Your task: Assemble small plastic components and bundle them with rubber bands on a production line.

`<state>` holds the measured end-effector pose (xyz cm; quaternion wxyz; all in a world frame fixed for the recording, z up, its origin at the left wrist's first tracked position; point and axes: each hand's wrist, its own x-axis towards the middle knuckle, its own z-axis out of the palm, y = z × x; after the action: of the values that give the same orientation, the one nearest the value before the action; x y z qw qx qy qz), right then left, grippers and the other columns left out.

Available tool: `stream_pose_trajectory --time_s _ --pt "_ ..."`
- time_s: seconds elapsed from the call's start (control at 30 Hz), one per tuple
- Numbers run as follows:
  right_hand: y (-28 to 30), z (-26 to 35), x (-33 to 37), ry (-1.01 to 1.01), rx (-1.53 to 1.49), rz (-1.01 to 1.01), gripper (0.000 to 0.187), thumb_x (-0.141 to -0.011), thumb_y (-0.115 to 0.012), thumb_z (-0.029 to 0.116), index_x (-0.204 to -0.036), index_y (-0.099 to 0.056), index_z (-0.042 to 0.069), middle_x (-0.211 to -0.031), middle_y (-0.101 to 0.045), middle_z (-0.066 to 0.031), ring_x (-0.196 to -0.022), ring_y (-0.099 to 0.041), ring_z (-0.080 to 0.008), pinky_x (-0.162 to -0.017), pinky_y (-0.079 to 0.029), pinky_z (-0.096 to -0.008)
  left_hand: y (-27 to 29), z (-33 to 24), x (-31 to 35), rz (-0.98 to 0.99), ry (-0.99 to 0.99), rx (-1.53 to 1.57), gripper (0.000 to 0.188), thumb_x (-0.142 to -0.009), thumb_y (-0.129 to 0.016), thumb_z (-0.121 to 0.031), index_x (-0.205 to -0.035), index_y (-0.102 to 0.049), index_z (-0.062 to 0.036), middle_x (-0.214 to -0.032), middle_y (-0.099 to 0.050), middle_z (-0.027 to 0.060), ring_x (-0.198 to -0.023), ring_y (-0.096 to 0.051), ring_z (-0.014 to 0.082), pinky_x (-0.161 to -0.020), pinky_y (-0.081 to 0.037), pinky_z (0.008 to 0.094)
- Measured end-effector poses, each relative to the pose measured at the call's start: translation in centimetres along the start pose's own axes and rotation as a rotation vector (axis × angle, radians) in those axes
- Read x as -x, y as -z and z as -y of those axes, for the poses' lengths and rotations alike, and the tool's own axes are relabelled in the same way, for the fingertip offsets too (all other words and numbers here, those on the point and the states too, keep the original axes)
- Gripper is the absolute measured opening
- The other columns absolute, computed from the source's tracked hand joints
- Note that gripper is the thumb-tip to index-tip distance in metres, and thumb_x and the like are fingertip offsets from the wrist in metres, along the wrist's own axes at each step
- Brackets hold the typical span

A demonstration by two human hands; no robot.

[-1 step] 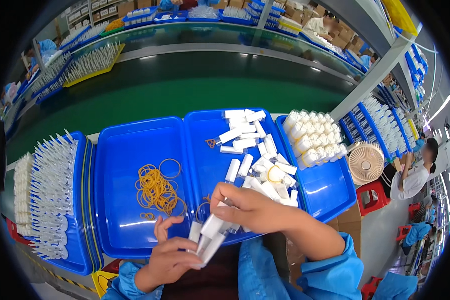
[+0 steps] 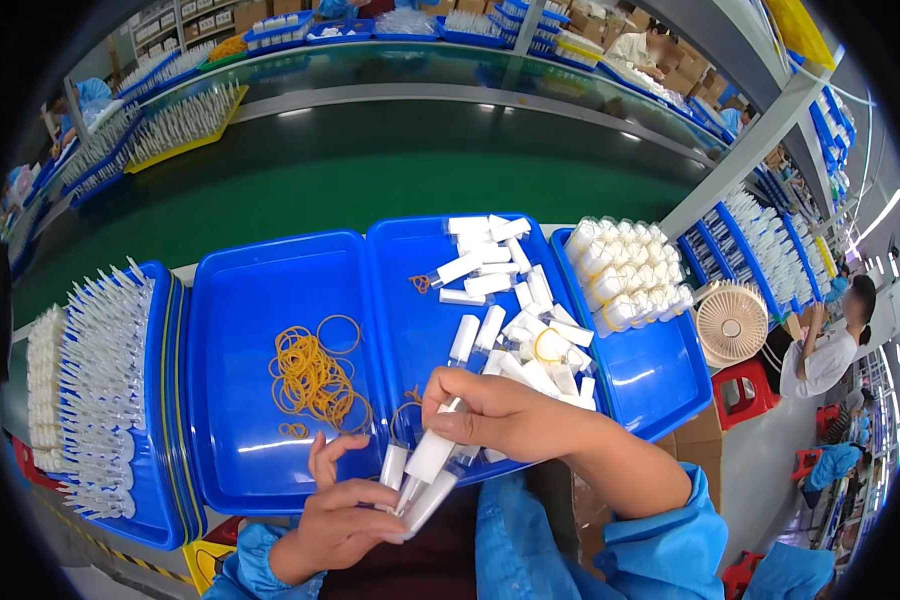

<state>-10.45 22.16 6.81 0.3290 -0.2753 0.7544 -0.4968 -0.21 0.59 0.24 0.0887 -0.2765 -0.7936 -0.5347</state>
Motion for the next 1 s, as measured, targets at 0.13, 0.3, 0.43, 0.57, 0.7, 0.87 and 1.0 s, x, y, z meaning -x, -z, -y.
stream_pose_trajectory --time_s 0.13,0.3,0.43,0.57,0.7,0.87,1.0 --pt "0.1 0.5 0.6 -0.106 -0.114 0.066 0.018 -0.092 -0.047 0.023 -0.095 -0.047 0.005 -0.079 -0.052 -0.0013 -0.076 -0.046 -0.0074 -0.067 -0.038 -0.0236 -0.3 -0.3 0.1 0.029 -0.05 -0.001 0.013 -0.064 -0.072 -0.027 -0.075 -0.068 -0.0233 -0.087 -0.06 -0.0081 -0.111 -0.042 0.0292 -0.099 -0.005 0.052" --pt "-0.1 -0.5 0.7 -0.124 -0.28 0.094 0.018 -0.092 -0.047 0.023 -0.095 -0.047 0.005 -0.079 -0.051 0.0007 -0.075 -0.045 -0.0064 -0.066 -0.038 -0.023 -0.2 -0.7 -0.1 0.043 -0.073 0.005 0.011 -0.064 -0.072 -0.027 -0.074 -0.067 -0.0225 -0.084 -0.061 -0.0073 -0.111 -0.043 0.03 -0.1 -0.004 0.0508" --pt "-0.2 -0.4 0.8 -0.109 -0.193 0.044 0.018 -0.092 -0.046 0.022 -0.094 -0.047 0.005 -0.078 -0.052 0.0001 -0.075 -0.045 -0.0068 -0.066 -0.038 -0.0228 -0.1 -0.3 -0.1 0.062 -0.06 -0.013 0.011 -0.066 -0.071 -0.029 -0.074 -0.068 -0.0233 -0.08 -0.062 -0.0061 -0.11 -0.045 0.0317 -0.102 -0.003 0.0498" --pt "-0.4 0.7 0.9 -0.145 -0.109 0.039 0.017 -0.092 -0.046 0.022 -0.094 -0.047 0.005 -0.078 -0.053 -0.0022 -0.075 -0.047 -0.0084 -0.066 -0.038 -0.0238 -0.2 -0.3 -0.1 0.078 -0.062 0.005 0.01 -0.066 -0.072 -0.029 -0.073 -0.068 -0.0232 -0.079 -0.062 -0.0061 -0.109 -0.046 0.0318 -0.103 -0.003 0.0494" --pt "-0.9 0.6 1.0 -0.053 0.176 0.007 0.018 -0.092 -0.047 0.022 -0.094 -0.047 0.004 -0.08 -0.055 -0.005 -0.077 -0.051 -0.0112 -0.068 -0.04 -0.0259 -0.5 0.0 0.1 0.097 -0.089 -0.005 0.01 -0.065 -0.072 -0.029 -0.073 -0.068 -0.0228 -0.079 -0.062 -0.0062 -0.109 -0.046 0.0318 -0.103 -0.002 0.049" --pt "-0.6 -0.7 1.3 -0.05 -0.172 0.056 0.017 -0.091 -0.047 0.021 -0.094 -0.047 0.004 -0.083 -0.057 -0.0066 -0.08 -0.054 -0.0141 -0.07 -0.042 -0.0272 -0.2 -0.3 0.0 0.114 -0.069 0.086 0.011 -0.066 -0.072 -0.029 -0.072 -0.067 -0.0214 -0.079 -0.062 -0.0058 -0.108 -0.047 0.0323 -0.103 -0.003 0.0489" --pt "-0.7 0.1 1.0 -0.17 0.002 0.051 0.018 -0.091 -0.047 0.022 -0.094 -0.047 0.004 -0.084 -0.056 -0.0078 -0.08 -0.054 -0.0149 -0.07 -0.042 -0.0282 -0.3 0.2 0.0 0.109 -0.064 0.071 0.01 -0.066 -0.072 -0.029 -0.072 -0.067 -0.0219 -0.078 -0.062 -0.0064 -0.108 -0.047 0.0329 -0.103 -0.003 0.0488"
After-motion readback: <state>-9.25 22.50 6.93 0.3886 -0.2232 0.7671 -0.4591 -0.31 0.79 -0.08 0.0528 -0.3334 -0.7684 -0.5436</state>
